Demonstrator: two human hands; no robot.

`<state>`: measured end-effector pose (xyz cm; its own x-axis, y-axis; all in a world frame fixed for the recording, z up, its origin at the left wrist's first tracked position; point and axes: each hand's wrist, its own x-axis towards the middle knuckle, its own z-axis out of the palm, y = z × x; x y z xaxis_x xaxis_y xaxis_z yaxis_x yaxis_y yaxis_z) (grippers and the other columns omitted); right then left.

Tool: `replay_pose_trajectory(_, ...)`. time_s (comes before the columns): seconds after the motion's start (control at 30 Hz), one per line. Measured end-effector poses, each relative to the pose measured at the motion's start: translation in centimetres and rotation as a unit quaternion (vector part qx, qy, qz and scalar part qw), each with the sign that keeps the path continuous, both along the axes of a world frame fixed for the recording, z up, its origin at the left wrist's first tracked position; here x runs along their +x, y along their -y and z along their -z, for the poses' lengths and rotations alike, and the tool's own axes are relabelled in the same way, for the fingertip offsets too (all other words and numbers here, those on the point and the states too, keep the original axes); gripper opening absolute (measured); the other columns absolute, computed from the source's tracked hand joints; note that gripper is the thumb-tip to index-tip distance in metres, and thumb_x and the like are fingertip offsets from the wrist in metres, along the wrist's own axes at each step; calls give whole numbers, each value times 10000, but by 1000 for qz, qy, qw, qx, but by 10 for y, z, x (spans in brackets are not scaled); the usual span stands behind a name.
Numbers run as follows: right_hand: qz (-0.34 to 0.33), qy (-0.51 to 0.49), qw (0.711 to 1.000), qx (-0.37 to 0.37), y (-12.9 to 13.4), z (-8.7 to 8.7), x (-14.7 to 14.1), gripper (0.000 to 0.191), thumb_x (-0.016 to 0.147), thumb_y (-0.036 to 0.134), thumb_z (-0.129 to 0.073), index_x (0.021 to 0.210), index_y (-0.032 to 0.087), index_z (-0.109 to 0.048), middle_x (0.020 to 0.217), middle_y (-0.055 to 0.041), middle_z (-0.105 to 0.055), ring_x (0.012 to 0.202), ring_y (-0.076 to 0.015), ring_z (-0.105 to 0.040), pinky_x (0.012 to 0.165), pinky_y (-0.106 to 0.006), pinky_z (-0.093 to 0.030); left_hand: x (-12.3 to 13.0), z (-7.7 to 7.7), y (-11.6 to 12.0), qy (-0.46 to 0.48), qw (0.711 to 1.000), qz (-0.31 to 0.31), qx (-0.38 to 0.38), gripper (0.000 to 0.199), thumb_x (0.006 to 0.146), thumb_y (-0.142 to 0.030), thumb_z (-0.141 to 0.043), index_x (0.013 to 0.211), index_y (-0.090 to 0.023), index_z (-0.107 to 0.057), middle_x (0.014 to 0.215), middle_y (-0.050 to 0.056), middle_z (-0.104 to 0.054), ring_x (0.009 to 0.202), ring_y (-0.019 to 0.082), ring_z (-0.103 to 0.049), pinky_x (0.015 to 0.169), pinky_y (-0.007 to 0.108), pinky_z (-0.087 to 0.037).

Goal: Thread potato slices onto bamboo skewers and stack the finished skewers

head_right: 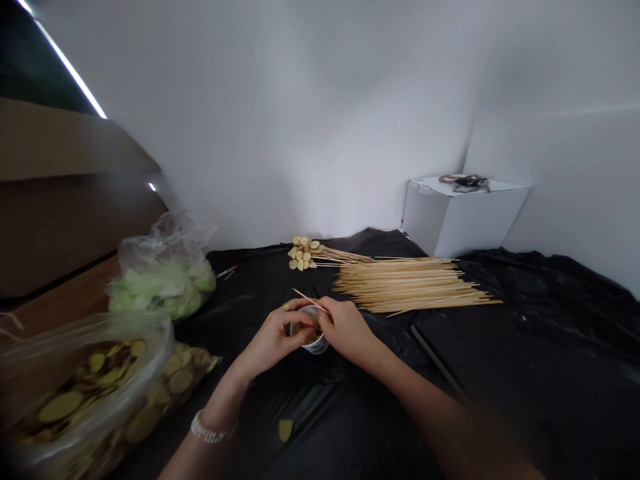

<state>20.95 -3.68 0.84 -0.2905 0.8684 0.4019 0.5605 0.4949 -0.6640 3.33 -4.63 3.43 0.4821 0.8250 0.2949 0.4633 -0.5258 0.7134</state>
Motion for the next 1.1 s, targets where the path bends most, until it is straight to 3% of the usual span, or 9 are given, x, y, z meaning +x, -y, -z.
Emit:
replay_pose_trajectory(0.2,-6,8,1000,-3,2,-2,-1,208,848,167,-422,753,193,-605,638,15,-599,555,-104,-503,546,-208,-310,-1,-3,2,8,999,23,-38,66,747,-218,-650,757,-209,-714,1230,68,-584,1062,215,-574,920,315,-425)
replay_pose_trajectory(0.4,5,-2,1000,4,-3,3,1,217,841,157,-418,677,193,-557,588,28,-551,539,-104,-474,530,-206,-296,0,4,-5,148,984,10,-102,119,760,-277,-663,817,-185,-712,1277,102,-554,1166,249,-523,963,353,-410)
replay_pose_trajectory(0.53,9,-4,1000,2,-5,3,2,224,850,176,-428,661,189,-549,576,31,-540,535,-100,-468,524,-206,-287,-4,9,-10,259,950,8,-174,161,733,-303,-695,814,-163,-697,1212,105,-600,1030,235,-601,884,359,-468)
replay_pose_trajectory(0.63,11,-3,1000,2,-5,2,3,248,879,217,-424,669,191,-554,589,30,-553,545,-101,-478,535,-210,-291,-4,9,-11,286,938,-18,-195,191,715,-312,-710,824,-156,-694,1042,88,-679,910,210,-631,832,344,-487)
replay_pose_trajectory(0.8,27,-42,999,2,-1,-7,6,260,908,297,-423,766,187,-612,640,21,-589,585,-106,-507,561,-214,-317,-1,7,-10,254,951,-74,-159,224,710,-344,-703,816,-148,-697,785,48,-707,719,178,-629,737,318,-498)
replay_pose_trajectory(0.93,8,-42,999,3,6,-17,6,250,872,371,-505,797,189,-659,620,26,-590,553,-99,-478,533,-214,-306,2,6,-9,240,959,-98,-113,210,727,-342,-679,821,-155,-703,811,52,-718,761,193,-640,760,319,-499)
replay_pose_trajectory(1.1,-12,-29,999,16,10,-16,2,195,839,314,-550,740,185,-658,604,31,-572,551,-90,-466,540,-210,-302,5,4,-9,242,961,-98,-95,174,728,-299,-682,804,-149,-727,839,66,-723,799,200,-645,770,309,-501)
